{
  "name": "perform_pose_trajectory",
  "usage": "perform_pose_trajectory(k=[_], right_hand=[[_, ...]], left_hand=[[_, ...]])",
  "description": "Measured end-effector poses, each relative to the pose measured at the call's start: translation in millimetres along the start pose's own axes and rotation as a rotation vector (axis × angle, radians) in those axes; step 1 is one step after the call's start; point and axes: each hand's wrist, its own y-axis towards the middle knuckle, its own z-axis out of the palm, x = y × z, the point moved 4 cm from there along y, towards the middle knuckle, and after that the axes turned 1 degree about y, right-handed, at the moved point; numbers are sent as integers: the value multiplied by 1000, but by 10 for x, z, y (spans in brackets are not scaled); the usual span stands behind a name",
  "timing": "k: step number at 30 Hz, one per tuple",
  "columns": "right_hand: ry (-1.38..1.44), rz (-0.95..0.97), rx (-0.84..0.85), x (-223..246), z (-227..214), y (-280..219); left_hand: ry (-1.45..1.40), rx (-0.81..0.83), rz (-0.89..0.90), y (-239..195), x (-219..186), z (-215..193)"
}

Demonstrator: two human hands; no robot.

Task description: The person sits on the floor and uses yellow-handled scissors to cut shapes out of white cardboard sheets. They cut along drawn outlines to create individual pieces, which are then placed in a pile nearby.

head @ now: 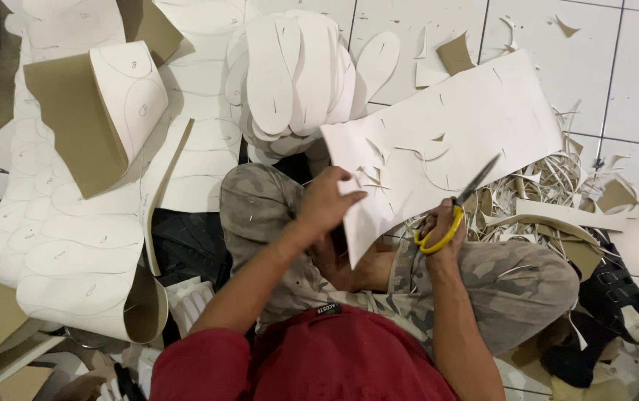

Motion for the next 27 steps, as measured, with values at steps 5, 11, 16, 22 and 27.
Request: perform_pose_trajectory(k=[5, 11, 16, 22, 27], right_hand=[[21, -57, -103, -55, -113, 85], [-58, -237, -177, 348, -95, -171], [31, -238, -151, 163, -115, -47], [-273, -168, 9, 603, 121, -524], [-288, -192, 417, 341, 159, -777]], left_hand=[[111, 11, 308, -206, -422, 527], [290, -7, 934, -501, -1039, 501], [36, -208, 1015, -62, -1206, -352], [-483, -133, 481, 612, -300, -614], [-685, 95, 373, 598, -156, -615]])
